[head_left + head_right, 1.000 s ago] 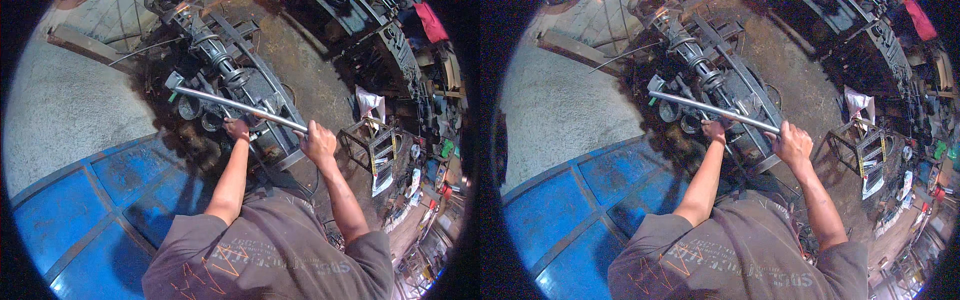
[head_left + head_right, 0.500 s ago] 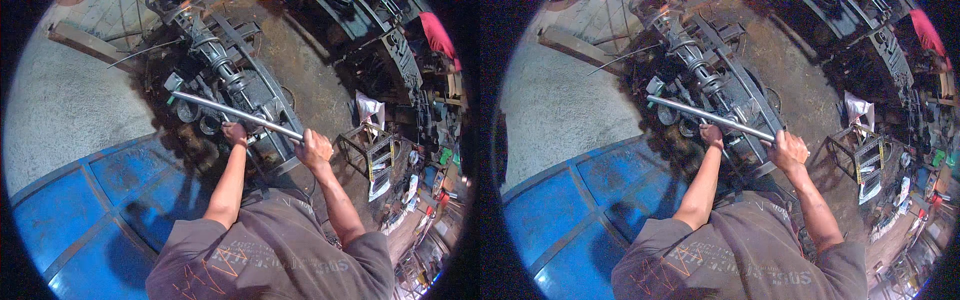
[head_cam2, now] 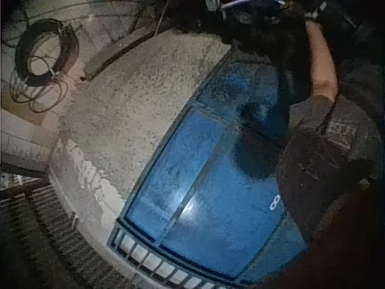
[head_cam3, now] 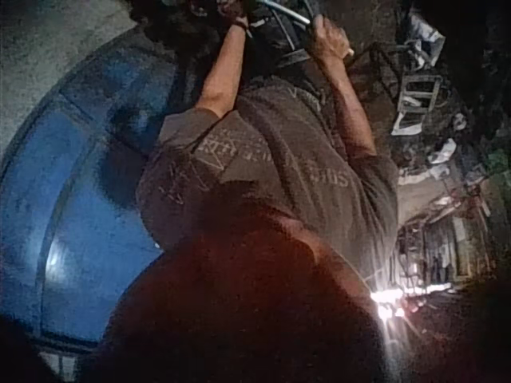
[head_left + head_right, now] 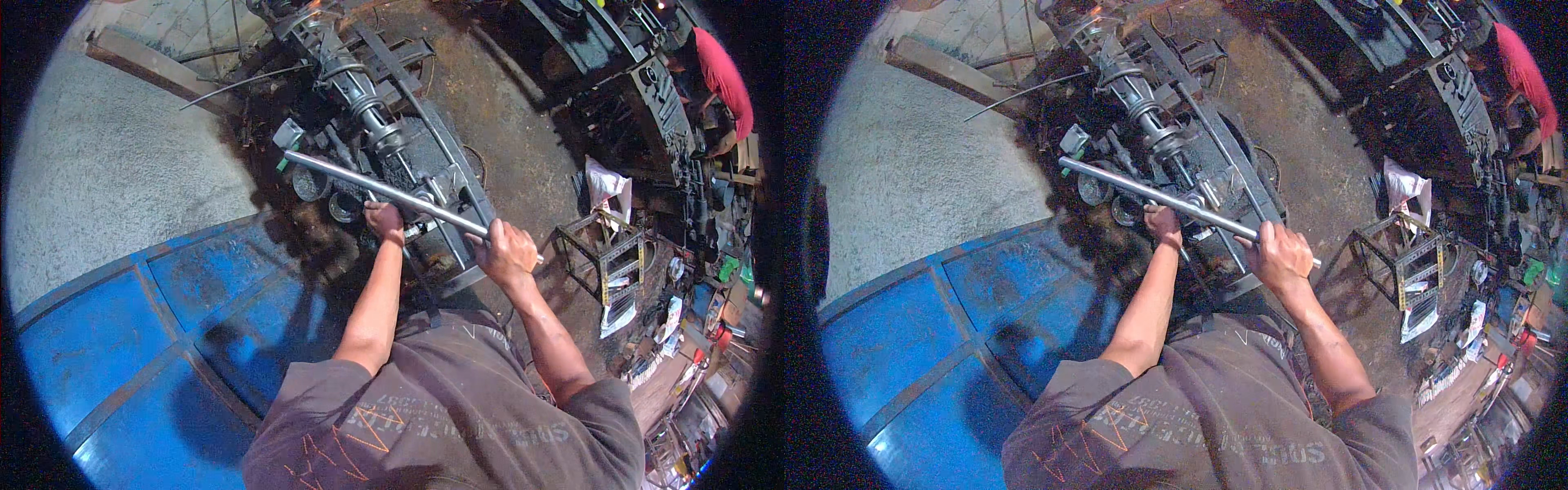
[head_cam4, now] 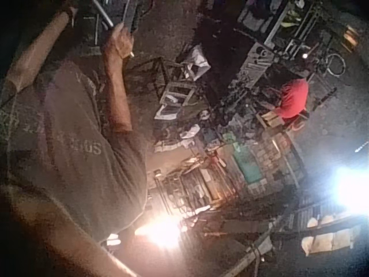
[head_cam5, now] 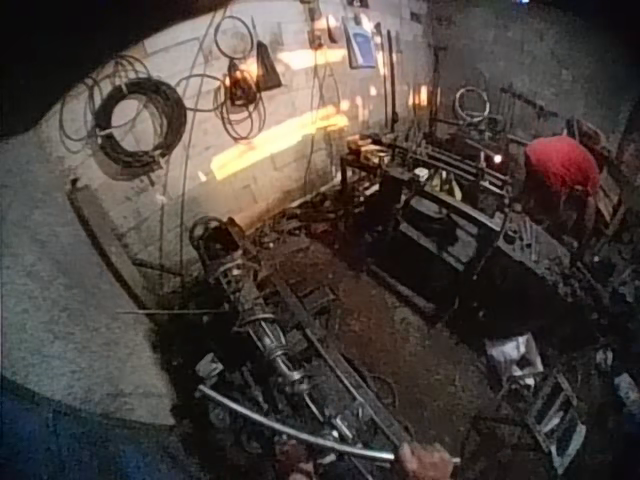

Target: Manually bending metal rods using a specialized fabrication machine and a lever tool.

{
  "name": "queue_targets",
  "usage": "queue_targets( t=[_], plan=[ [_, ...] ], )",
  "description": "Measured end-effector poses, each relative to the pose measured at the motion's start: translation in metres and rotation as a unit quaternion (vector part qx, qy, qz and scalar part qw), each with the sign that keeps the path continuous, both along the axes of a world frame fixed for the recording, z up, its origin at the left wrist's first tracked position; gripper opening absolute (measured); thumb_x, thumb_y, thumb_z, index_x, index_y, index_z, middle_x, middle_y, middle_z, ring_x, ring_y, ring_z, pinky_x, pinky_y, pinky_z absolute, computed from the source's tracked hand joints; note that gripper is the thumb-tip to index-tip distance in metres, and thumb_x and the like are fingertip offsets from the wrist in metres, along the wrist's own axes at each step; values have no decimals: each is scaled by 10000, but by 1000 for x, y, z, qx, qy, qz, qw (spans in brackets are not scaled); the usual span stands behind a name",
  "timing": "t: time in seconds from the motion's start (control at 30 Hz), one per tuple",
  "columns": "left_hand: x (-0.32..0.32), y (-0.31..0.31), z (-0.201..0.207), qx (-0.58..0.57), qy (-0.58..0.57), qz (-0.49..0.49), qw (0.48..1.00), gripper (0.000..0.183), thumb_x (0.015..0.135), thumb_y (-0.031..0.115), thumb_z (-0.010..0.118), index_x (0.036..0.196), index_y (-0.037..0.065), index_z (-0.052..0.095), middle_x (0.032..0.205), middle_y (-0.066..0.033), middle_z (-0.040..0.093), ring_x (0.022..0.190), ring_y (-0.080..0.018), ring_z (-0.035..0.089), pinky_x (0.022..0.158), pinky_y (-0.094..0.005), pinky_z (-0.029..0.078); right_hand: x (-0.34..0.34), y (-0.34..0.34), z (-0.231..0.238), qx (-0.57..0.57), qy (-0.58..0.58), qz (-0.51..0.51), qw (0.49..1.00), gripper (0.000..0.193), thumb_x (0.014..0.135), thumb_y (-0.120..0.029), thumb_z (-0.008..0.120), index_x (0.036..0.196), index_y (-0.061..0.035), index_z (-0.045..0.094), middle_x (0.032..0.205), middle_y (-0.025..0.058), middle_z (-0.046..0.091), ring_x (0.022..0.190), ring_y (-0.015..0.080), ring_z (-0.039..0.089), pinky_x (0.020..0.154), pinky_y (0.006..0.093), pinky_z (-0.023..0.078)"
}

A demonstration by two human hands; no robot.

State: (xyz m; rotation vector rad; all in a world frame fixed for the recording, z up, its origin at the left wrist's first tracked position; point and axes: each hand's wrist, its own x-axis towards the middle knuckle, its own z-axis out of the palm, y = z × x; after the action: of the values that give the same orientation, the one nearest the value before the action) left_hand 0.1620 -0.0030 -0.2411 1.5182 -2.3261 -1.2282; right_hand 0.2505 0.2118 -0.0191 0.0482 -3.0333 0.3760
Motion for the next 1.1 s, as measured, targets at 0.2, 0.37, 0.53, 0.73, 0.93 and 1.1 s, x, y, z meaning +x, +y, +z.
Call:
queue_targets(
  t=[0.2, 0.37, 0.53, 0.73, 0.93, 1.1],
  plan=[
    [7, -4, -16, -182, -4, -124, 975, 445, 988, 275, 349, 945, -78, 615, 982, -279, 644, 860, -478, 590, 742, -511, 477, -3, -1, -2, -6, 3, 7, 1000, 426, 766, -426, 717, 721, -67, 492, 643, 111, 556, 567, 308, 583, 523, 416, 445],
    [-4, 5, -3, -34, -3, 54, 998, 475, 977, 286, 361, 851, -75, 642, 898, -295, 648, 871, -476, 596, 772, -522, 474, -4, 2, -8, -1, 15, 1, 1000, 435, 759, -441, 716, 719, -68, 495, 648, 107, 556, 572, 301, 583, 522, 414, 439],
    [-2, -10, -32, -61, 36, 28, 997, 493, 978, 296, 351, 870, -84, 646, 924, -299, 646, 907, -476, 597, 813, -522, 466, -2, -2, -12, 12, 24, -5, 1000, 446, 750, -460, 715, 721, -71, 500, 649, 102, 555, 579, 294, 582, 531, 411, 435],
    [3, -33, -64, -116, 39, -18, 992, 494, 973, 277, 355, 856, -113, 634, 908, -330, 633, 875, -479, 608, 786, -507, 478, -6, -6, -10, 15, 46, 4, 999, 442, 745, -469, 716, 726, -79, 507, 656, 90, 553, 601, 280, 584, 546, 400, 435],
    [-7, 4, -17, -39, -9, 32, 999, 504, 965, 283, 358, 848, -126, 629, 911, -340, 628, 889, -481, 608, 806, -513, 478, -1, 2, -20, 43, 81, -27, 995, 431, 754, -498, 692, 709, -109, 511, 637, 68, 544, 571, 257, 579, 532, 383, 439],
    [1, -11, -28, -57, 20, -36, 998, 539, 966, 302, 325, 909, -133, 639, 963, -347, 622, 956, -476, 603, 864, -511, 473, 2, -1, -24, 40, 89, -32, 995, 432, 747, -501, 698, 720, -110, 515, 643, 68, 546, 579, 258, 578, 536, 380, 438]
  ],
)
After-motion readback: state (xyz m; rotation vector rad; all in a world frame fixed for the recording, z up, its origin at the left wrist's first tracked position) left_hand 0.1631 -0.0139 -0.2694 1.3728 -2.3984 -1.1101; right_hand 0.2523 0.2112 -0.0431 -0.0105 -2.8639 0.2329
